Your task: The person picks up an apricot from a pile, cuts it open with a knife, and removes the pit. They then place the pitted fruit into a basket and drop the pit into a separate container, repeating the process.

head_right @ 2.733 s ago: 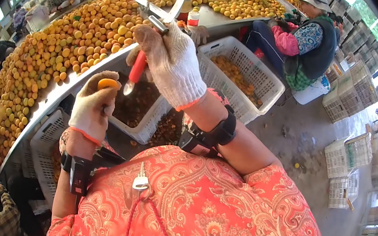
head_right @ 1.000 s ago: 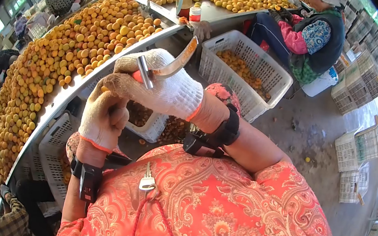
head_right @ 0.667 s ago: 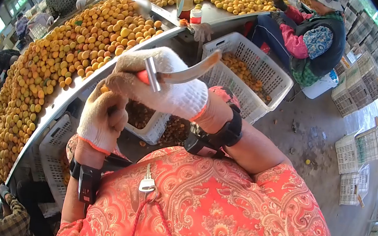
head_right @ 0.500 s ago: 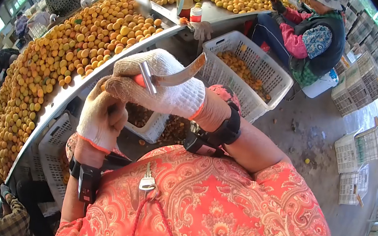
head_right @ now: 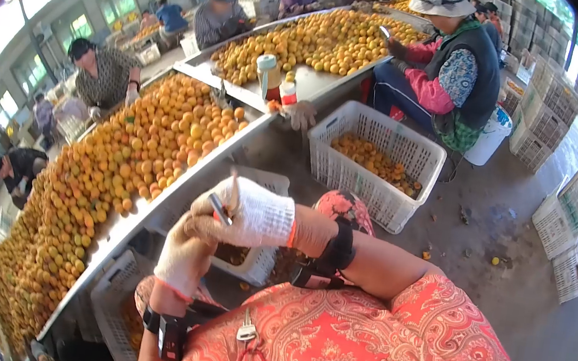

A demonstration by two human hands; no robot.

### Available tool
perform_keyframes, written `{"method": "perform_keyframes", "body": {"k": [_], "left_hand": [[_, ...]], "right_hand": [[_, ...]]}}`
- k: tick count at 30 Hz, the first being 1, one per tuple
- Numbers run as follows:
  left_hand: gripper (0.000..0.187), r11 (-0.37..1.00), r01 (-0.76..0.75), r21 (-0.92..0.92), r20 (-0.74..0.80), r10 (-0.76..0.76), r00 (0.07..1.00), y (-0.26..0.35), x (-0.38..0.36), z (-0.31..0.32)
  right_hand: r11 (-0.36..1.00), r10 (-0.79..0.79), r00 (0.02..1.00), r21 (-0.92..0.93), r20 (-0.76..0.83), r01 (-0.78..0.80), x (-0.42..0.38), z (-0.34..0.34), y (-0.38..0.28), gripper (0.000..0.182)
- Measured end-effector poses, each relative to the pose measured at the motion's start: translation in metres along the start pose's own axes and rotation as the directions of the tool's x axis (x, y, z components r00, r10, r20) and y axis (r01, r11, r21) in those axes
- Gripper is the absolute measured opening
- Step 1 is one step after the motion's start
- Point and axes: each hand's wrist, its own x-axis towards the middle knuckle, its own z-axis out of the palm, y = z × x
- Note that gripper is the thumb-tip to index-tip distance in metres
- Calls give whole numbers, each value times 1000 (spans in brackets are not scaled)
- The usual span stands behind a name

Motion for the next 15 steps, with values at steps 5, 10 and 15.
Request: {"method": "perform_keyframes", "body": {"k": [5, 10, 15], "left_hand": [[28, 995, -49, 91, 6, 49, 999, 8, 0, 3], [36, 978, 198, 62, -8, -198, 980, 46, -24, 21], [29, 973, 214, -81, 39, -212, 977, 45, -22, 20]], "right_hand": [[1000, -2, 999, -11, -53, 1, -3, 10, 7, 18], [829, 382, 924, 444, -6, -340, -6, -3, -2, 32], [789, 433, 897, 521, -94, -326, -10, -5, 2, 32]]}}
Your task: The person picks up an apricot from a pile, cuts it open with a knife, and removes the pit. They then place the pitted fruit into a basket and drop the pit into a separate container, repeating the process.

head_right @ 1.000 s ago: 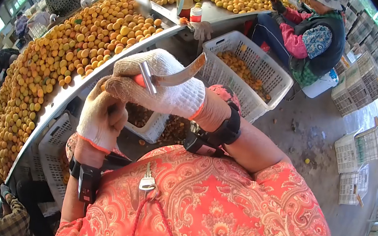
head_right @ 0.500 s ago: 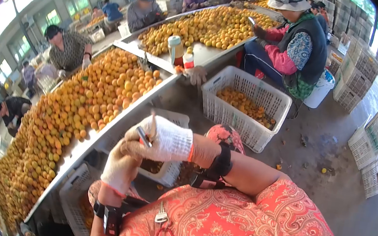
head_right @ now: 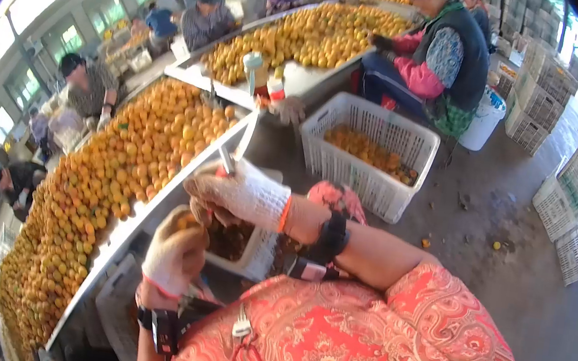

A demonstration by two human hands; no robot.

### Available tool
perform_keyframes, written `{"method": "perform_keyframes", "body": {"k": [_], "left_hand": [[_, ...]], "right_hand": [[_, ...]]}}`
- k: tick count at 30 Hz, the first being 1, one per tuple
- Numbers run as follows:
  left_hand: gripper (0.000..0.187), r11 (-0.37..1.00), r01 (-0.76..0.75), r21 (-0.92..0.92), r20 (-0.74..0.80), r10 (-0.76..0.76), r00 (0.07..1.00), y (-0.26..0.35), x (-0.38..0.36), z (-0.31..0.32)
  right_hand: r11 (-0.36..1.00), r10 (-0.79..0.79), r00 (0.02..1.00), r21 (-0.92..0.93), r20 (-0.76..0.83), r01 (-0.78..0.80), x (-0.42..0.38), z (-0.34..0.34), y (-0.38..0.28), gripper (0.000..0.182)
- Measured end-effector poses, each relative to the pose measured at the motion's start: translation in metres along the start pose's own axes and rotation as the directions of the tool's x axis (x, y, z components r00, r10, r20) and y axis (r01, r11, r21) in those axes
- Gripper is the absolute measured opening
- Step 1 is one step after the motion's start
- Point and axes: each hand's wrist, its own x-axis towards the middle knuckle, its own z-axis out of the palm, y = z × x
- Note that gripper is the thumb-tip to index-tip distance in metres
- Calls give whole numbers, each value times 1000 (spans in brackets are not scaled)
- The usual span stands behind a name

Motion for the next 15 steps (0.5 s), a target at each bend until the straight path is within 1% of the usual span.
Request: {"method": "perform_keyframes", "body": {"k": [1, 2, 3, 4, 5, 7, 8, 9, 10, 11, 12, 13, 14, 15], "left_hand": [[28, 999, 7, -32, -16, -8, 1000, -2, 2, 2], [27, 999, -6, 41, -41, 8, 999, -2, 3, 6], [26, 992, -18, 122, -59, 25, 998, -2, 3, 8], [25, 993, -37, 115, -51, 43, 998, -5, 5, 7], [25, 992, -33, 120, -53, 39, 998, -5, 6, 6], [25, 971, 12, 238, -18, -8, 1000, -2, 6, 7], [28, 977, 49, 207, 7, -52, 999, 0, 7, 5], [29, 974, 65, 215, 41, -75, 996, -1, 10, 0], [30, 985, 27, 171, 69, -39, 997, -3, 12, 2], [30, 992, -7, 124, 79, -3, 997, -4, 13, 6], [30, 986, 33, 160, 77, -46, 996, 2, 10, 7], [31, 988, 31, 149, 72, -42, 997, -2, 13, 0], [31, 994, 22, 106, 54, -28, 998, -2, 13, -2], [30, 998, 5, 63, 57, -9, 998, -2, 17, 0]], "right_hand": [[994, -45, 999, -98, 6, 46, 1, 1, 4, 32], [954, -176, 983, -235, 57, 185, 1, 3, 4, 31], [875, -304, 945, -356, 124, 328, 1, 7, 3, 30], [875, -255, 957, -390, 136, 288, 0, 10, 4, 31], [877, -256, 957, -385, 133, 288, 1, 10, 5, 31], [979, -58, 993, -188, 105, 77, 3, 6, 0, 34], [994, 84, 995, -79, 56, -79, 4, 2, -3, 36], [994, 72, 995, -86, 64, -66, 7, -5, 2, 36], [989, 120, 990, 78, 70, -126, 11, -10, 15, 35], [951, 174, 980, 243, 100, -193, 15, -11, 23, 34], [955, 162, 985, 242, 54, -171, 12, -10, 18, 34], [959, 151, 988, 242, -1, -147, 10, -7, 14, 34], [963, 107, 993, 253, -43, -93, 12, -6, 23, 35], [966, 99, 994, 245, -49, -84, 13, -7, 28, 35]]}}
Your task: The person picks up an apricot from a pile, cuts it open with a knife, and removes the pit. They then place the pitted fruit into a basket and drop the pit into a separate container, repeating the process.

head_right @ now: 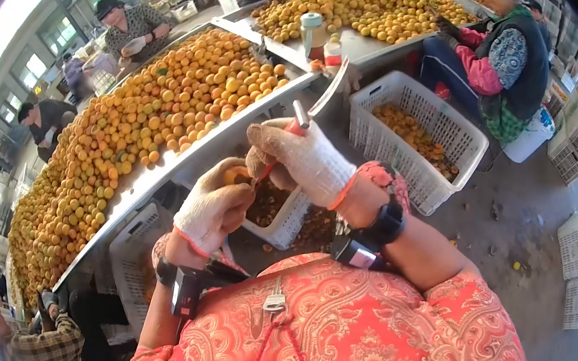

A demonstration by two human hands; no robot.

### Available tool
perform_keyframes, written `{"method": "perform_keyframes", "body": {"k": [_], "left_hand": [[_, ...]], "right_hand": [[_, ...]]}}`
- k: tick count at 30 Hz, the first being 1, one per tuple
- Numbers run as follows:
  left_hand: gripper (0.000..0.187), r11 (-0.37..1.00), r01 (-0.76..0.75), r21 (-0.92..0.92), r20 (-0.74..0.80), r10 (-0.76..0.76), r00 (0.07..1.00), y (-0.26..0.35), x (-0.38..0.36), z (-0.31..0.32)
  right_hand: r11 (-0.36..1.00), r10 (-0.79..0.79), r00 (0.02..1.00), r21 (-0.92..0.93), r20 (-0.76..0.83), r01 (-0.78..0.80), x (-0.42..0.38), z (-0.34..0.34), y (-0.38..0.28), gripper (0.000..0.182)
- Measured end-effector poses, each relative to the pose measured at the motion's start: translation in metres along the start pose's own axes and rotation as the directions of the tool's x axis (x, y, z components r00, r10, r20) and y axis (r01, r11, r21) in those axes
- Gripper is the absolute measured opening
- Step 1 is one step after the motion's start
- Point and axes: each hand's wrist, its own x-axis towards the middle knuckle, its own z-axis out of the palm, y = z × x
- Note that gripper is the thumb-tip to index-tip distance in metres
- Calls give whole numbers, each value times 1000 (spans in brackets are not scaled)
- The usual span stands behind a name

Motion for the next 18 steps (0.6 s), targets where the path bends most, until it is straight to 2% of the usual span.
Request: {"method": "perform_keyframes", "body": {"k": [2, 4, 6, 7, 8, 11, 12, 16, 18], "left_hand": [[29, 995, 21, -96, -38, -25, 999, 0, -1, 2], [31, 996, -8, -93, -38, 4, 999, -1, 0, 2], [34, 979, -4, -203, 40, 12, 999, -3, -4, 1], [37, 974, -20, -225, 28, 27, 999, -6, -2, 2], [37, 975, -13, -222, 39, 22, 999, -9, -1, 2], [39, 946, -55, -319, 69, 81, 994, -15, 4, 3], [37, 949, -46, -313, 94, 80, 992, -17, 9, 1], [26, 913, -50, -405, -3, 54, 999, -31, 26, 8], [15, 955, -31, -294, -77, 9, 997, -32, 37, 5]], "right_hand": [[991, -28, 997, 133, -69, 37, -5, -1, 2, 34], [985, -25, 997, 167, -75, 37, -2, -5, 5, 32], [887, 82, 996, 458, -20, -64, 0, -7, 13, 32], [859, 157, 986, 500, -53, -110, -1, -7, 15, 32], [859, 153, 986, 502, -64, -101, -2, -6, 17, 32], [805, 296, 935, 578, -194, -135, -2, -4, 19, 30], [768, 315, 934, 623, -170, -146, 0, -7, 24, 29], [695, 303, 936, 713, -180, -88, 18, -10, 42, 27], [738, 297, 927, 671, -228, -72, 24, -13, 47, 29]]}}
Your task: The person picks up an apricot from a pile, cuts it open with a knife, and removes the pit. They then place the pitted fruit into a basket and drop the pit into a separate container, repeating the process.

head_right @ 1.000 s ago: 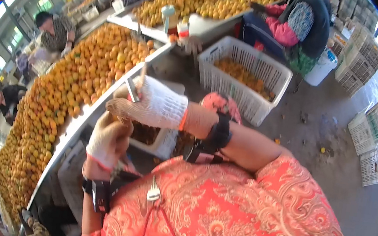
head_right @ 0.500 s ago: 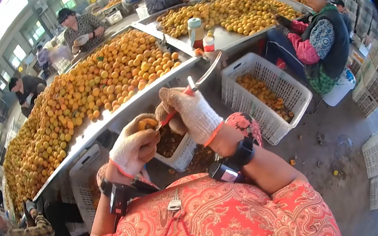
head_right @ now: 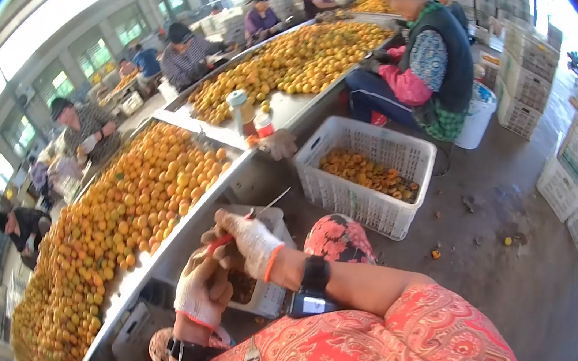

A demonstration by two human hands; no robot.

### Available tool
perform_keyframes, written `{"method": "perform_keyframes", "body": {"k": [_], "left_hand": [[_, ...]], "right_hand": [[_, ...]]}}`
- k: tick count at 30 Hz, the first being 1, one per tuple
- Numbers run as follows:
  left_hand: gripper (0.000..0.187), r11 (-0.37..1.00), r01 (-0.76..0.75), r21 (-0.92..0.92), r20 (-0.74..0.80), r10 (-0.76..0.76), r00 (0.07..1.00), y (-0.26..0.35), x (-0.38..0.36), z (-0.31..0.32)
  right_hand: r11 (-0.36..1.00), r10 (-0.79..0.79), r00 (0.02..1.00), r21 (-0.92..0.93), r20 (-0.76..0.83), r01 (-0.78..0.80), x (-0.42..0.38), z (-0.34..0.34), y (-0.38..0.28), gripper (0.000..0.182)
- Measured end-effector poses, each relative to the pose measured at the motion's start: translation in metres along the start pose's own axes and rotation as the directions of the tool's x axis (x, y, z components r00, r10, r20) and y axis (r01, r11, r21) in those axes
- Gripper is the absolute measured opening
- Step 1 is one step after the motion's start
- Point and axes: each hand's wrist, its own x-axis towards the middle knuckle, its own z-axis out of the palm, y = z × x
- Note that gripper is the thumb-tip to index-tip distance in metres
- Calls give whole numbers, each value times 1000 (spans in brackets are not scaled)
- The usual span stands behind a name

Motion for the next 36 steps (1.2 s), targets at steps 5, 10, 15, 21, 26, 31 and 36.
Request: {"method": "perform_keyframes", "body": {"k": [5, 10, 15, 21, 26, 31, 36], "left_hand": [[25, 978, 178, 109, -201, -153, 968, -8, 29, -25], [34, 964, 267, -22, -287, -262, 921, -19, 66, -71], [20, 969, 70, 235, -228, -16, 974, -29, 90, -112], [30, 993, 64, 97, -278, -35, 960, -13, 96, -129], [31, 998, 45, 41, -238, -34, 971, 3, 93, -129], [32, 990, -46, 134, -246, 78, 966, 18, 84, -128], [30, 969, -136, 207, -290, 194, 937, 45, 48, -124]], "right_hand": [[983, -164, 986, -89, -23, 162, 23, -11, -8, 30], [955, -240, 965, -205, -110, 214, 52, -35, -11, 30], [973, -204, 937, -162, -284, 163, 66, -47, -16, 36], [982, -124, 959, -172, -255, 82, 83, -77, -15, 29], [979, -132, 961, -185, -244, 88, 91, -85, -17, 28], [981, -114, 972, -179, -207, 77, 88, -85, -20, 26], [984, -100, 978, -163, -183, 70, 91, -89, -15, 31]]}}
